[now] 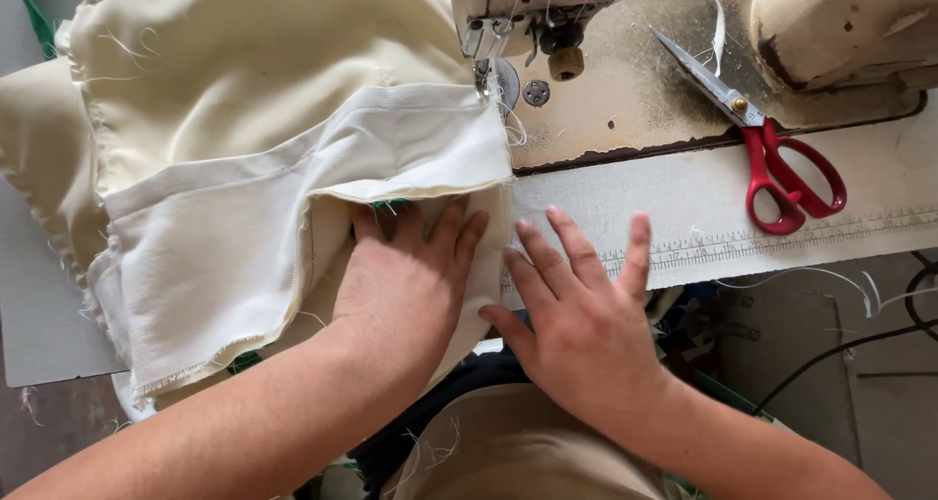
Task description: Sewing and trimming a fabric tote bag using an industrial sewing machine and scissors
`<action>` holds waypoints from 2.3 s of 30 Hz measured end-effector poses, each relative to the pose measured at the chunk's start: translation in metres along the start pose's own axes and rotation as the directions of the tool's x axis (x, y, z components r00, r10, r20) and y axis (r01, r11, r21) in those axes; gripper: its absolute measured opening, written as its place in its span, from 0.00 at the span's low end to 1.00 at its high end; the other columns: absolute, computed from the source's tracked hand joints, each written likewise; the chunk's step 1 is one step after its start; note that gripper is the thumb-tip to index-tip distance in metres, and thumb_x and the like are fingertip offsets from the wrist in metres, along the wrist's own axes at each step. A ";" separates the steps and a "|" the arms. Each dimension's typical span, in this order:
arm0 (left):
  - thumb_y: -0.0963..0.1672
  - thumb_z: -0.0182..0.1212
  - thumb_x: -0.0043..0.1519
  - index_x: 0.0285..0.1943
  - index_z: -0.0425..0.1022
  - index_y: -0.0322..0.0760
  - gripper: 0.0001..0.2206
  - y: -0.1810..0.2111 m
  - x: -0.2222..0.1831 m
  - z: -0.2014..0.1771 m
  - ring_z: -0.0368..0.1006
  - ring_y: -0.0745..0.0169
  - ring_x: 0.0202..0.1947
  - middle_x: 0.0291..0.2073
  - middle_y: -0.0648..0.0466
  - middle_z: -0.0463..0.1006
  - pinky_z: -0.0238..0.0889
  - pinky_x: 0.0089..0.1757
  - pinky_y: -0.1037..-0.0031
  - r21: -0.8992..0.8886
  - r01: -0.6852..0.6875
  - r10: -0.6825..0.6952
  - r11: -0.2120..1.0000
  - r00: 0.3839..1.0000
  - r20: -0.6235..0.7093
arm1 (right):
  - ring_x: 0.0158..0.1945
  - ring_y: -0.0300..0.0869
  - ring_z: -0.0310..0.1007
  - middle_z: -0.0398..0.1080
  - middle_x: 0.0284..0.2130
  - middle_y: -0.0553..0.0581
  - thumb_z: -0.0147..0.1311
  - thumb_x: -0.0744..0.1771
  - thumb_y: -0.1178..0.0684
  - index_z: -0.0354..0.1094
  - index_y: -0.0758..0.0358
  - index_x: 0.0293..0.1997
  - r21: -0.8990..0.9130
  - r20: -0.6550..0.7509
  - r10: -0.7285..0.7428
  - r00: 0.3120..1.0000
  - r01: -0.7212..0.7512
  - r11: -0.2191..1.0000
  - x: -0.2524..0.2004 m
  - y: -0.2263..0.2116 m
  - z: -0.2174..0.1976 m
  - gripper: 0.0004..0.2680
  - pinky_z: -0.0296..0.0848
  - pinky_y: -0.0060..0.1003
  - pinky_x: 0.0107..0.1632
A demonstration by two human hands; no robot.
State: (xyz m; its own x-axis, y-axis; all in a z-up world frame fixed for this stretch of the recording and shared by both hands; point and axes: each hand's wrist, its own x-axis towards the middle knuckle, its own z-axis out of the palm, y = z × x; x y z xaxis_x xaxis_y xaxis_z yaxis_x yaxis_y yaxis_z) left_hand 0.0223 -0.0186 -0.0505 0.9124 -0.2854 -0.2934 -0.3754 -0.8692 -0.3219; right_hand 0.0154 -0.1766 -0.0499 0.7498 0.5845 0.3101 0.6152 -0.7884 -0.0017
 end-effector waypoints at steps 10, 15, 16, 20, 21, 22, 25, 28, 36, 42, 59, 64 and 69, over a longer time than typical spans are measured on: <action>0.42 0.55 0.55 0.57 0.66 0.39 0.19 -0.035 -0.011 -0.058 0.61 0.59 0.39 0.46 0.54 0.65 0.53 0.36 0.70 0.004 -0.021 0.018 1.000 0.723 -0.691 | 0.57 0.50 0.62 0.66 0.51 0.51 0.43 0.66 0.41 0.65 0.57 0.50 0.144 -0.093 -0.158 0.983 0.170 0.975 -0.019 0.011 0.020 0.14 0.38 0.71 0.56; 0.38 0.58 0.48 0.27 0.72 0.40 0.04 -0.035 0.009 -0.021 0.66 0.57 0.30 0.20 0.60 0.70 0.59 0.38 0.66 0.039 -0.222 0.185 0.974 0.686 -0.703 | 0.55 0.50 0.63 0.67 0.49 0.52 0.46 0.65 0.41 0.66 0.57 0.48 0.170 -0.122 -0.174 0.977 0.193 0.966 -0.019 0.015 0.020 0.14 0.38 0.70 0.56; 0.38 0.55 0.52 0.27 0.72 0.39 0.03 -0.035 0.010 -0.014 0.63 0.59 0.29 0.20 0.60 0.67 0.57 0.37 0.68 0.054 -0.276 0.229 0.959 0.651 -0.724 | 0.54 0.50 0.64 0.68 0.48 0.52 0.47 0.65 0.41 0.67 0.57 0.47 0.170 -0.132 -0.174 0.976 0.195 0.966 -0.019 0.016 0.020 0.13 0.38 0.70 0.56; 0.39 0.51 0.55 0.27 0.71 0.40 0.06 -0.033 0.012 -0.004 0.60 0.60 0.27 0.20 0.59 0.63 0.56 0.35 0.70 0.090 -0.338 0.303 0.937 0.652 -0.695 | 0.53 0.49 0.64 0.69 0.46 0.51 0.48 0.65 0.42 0.68 0.57 0.44 0.171 -0.135 -0.174 0.975 0.196 0.966 -0.017 0.017 0.018 0.12 0.39 0.69 0.56; 0.39 0.51 0.55 0.27 0.71 0.40 0.06 -0.035 0.014 -0.004 0.60 0.60 0.27 0.20 0.59 0.63 0.56 0.35 0.70 0.093 -0.338 0.304 0.937 0.650 -0.697 | 0.53 0.49 0.64 0.69 0.46 0.51 0.48 0.65 0.42 0.68 0.57 0.44 0.168 -0.138 -0.173 0.975 0.196 0.966 -0.016 0.017 0.018 0.12 0.39 0.69 0.56; 0.39 0.52 0.54 0.31 0.72 0.40 0.04 -0.036 0.013 -0.004 0.62 0.60 0.28 0.21 0.60 0.65 0.57 0.36 0.68 0.065 -0.344 0.293 0.937 0.666 -0.686 | 0.53 0.50 0.65 0.69 0.46 0.52 0.48 0.65 0.42 0.68 0.58 0.44 0.183 -0.142 -0.171 0.975 0.196 0.963 -0.016 0.017 0.019 0.12 0.39 0.69 0.56; 0.40 0.54 0.54 0.35 0.71 0.41 0.04 -0.042 0.012 -0.008 0.63 0.58 0.29 0.22 0.59 0.66 0.55 0.36 0.67 -0.021 -0.357 0.243 0.934 0.676 -0.696 | 0.48 0.47 0.67 0.70 0.40 0.51 0.54 0.62 0.46 0.67 0.59 0.41 0.353 -0.153 -0.076 0.985 0.127 0.927 -0.007 0.024 0.020 0.10 0.45 0.64 0.56; 0.40 0.53 0.55 0.36 0.70 0.41 0.04 -0.042 0.012 -0.010 0.63 0.57 0.30 0.23 0.58 0.65 0.53 0.36 0.67 -0.074 -0.371 0.211 0.926 0.668 -0.714 | 0.36 0.41 0.66 0.68 0.31 0.46 0.58 0.62 0.51 0.62 0.56 0.46 0.491 -0.120 0.055 0.991 0.011 0.871 0.009 0.035 0.022 0.12 0.52 0.48 0.50; 0.43 0.47 0.56 0.38 0.68 0.41 0.06 -0.029 0.017 -0.007 0.66 0.54 0.51 0.47 0.50 0.71 0.54 0.50 0.63 -0.060 -0.229 0.144 0.972 0.772 -0.619 | 0.30 0.42 0.62 0.67 0.24 0.46 0.55 0.63 0.58 0.70 0.58 0.30 0.455 -0.355 -0.010 0.935 0.182 0.872 0.032 0.026 0.026 0.01 0.48 0.40 0.40; 0.45 0.44 0.57 0.55 0.67 0.33 0.19 -0.024 0.023 0.004 0.64 0.53 0.54 0.52 0.49 0.69 0.54 0.52 0.56 -0.002 -0.226 0.189 0.974 0.821 -0.538 | 0.34 0.41 0.57 0.63 0.25 0.43 0.59 0.61 0.55 0.73 0.54 0.33 0.437 -0.274 0.035 0.961 0.092 0.895 0.029 0.029 0.027 0.02 0.46 0.41 0.41; 0.47 0.44 0.57 0.51 0.66 0.43 0.15 -0.049 0.058 0.004 0.64 0.47 0.52 0.55 0.47 0.66 0.50 0.51 0.46 -0.203 -0.254 0.141 0.946 0.884 -0.446 | 0.40 0.43 0.63 0.72 0.36 0.44 0.56 0.62 0.54 0.73 0.54 0.31 0.416 -0.146 -0.133 0.980 0.183 0.891 0.074 0.057 0.037 0.01 0.45 0.44 0.44; 0.47 0.46 0.57 0.56 0.63 0.42 0.18 -0.051 0.055 0.005 0.66 0.48 0.49 0.52 0.48 0.68 0.49 0.53 0.46 -0.143 -0.268 0.172 0.953 0.864 -0.474 | 0.34 0.51 0.67 0.65 0.44 0.48 0.40 0.65 0.48 0.58 0.54 0.50 0.318 0.014 -0.204 0.979 0.189 0.929 0.097 0.089 0.047 0.11 0.33 0.54 0.51; 0.43 0.56 0.56 0.40 0.74 0.43 0.05 -0.058 0.051 -0.005 0.73 0.56 0.38 0.34 0.56 0.77 0.60 0.49 0.59 -0.103 -0.326 0.166 0.940 0.698 -0.697 | 0.60 0.53 0.53 0.61 0.55 0.64 0.47 0.66 0.49 0.61 0.72 0.55 0.110 0.097 0.105 0.990 -0.115 0.987 0.082 0.102 0.037 0.17 0.34 0.66 0.59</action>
State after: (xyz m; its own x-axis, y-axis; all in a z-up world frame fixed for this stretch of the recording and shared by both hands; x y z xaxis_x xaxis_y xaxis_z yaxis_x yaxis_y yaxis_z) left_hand 0.0918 0.0154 -0.0422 0.6883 -0.6246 0.3690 -0.6333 -0.7654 -0.1143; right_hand 0.1483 -0.2021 -0.0598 0.8302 0.5147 0.2141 0.5478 -0.8245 -0.1417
